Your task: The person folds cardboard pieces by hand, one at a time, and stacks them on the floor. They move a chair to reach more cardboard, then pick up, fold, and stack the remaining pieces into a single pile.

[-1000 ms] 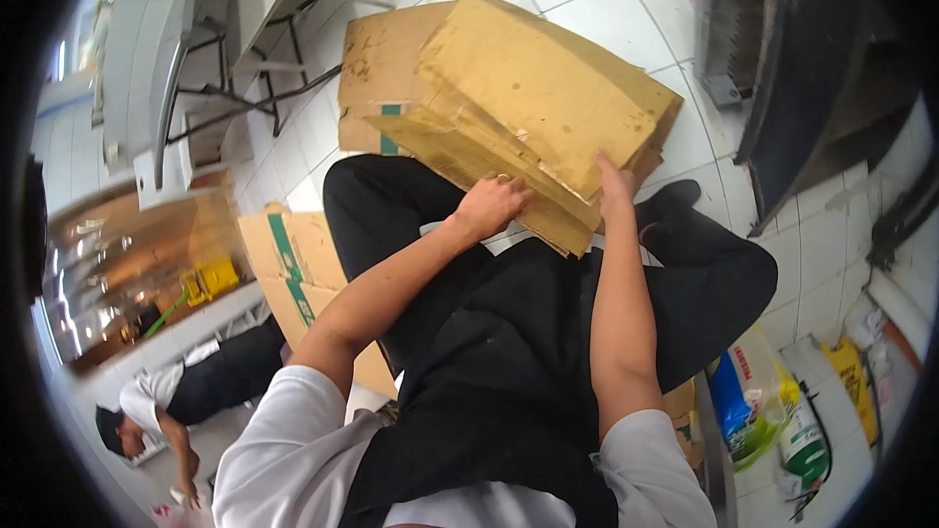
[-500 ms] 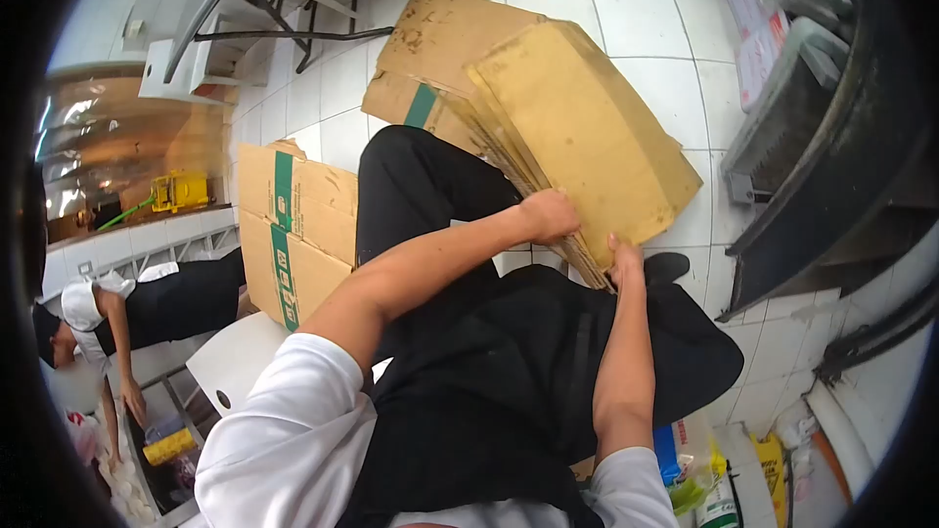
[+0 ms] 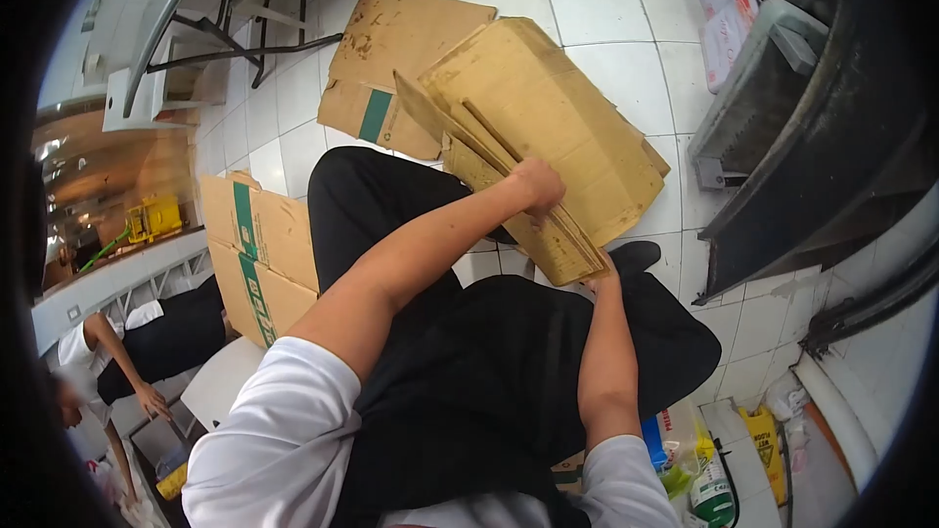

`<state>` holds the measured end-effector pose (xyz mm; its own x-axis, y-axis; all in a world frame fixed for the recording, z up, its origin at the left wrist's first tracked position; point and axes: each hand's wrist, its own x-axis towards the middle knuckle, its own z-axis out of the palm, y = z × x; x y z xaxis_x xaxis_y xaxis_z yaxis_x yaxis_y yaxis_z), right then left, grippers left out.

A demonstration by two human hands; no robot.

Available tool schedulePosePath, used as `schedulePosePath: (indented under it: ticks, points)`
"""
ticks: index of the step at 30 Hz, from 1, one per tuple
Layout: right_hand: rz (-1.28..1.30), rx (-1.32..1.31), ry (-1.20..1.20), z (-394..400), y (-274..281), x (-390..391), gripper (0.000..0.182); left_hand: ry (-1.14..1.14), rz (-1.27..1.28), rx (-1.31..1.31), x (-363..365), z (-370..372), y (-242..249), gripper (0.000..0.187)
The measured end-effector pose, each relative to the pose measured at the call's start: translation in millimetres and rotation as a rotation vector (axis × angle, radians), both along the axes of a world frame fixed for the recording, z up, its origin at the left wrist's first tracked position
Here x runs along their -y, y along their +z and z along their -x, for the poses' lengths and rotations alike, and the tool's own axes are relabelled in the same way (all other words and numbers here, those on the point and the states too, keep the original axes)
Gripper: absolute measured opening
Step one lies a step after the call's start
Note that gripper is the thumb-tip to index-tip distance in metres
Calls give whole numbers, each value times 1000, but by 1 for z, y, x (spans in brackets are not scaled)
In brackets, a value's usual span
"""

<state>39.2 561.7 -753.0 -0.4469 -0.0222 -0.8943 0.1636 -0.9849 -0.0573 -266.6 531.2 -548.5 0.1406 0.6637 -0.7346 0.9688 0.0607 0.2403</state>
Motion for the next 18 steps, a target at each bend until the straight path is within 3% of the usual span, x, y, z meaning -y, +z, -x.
schedulePosePath:
  ticks: [2,4,6,8,9,10,11,14,16,17,18]
  points:
    - [68,-25,34,22,21,-7,35,11,60,-8,-2,-5,-2,51]
    - [-267,321,988,49,89,-34,43,-43,76,8,1,-16,-5,33]
    - [-209,325,1341,33,76,-79,45,-8,-13,5,17,-30,-20,25]
    - [-412,393,1141,41,99,-133,54,41,-98,-9,31,-35,-23,18]
    - [-615,278,955,35,78,-166,50,50,-142,8,37,-38,-17,17]
    - [-1095,335,1087,48,59,-199,45,60,-186,26,46,-41,-14,17]
    - [-1180,288,830,82,78,-213,42,78,-175,19,55,-45,-16,17]
    - [-1371,164,722,184,84,-255,50,31,-234,7,81,-61,-18,17]
    - [-1464,51,798,253,71,-269,61,31,-198,31,92,-73,-14,17]
    - [-1456,43,801,282,60,-268,61,36,-189,31,95,-75,-9,17]
    - [-1209,-107,712,308,48,-261,66,3,-185,22,97,-77,-1,17]
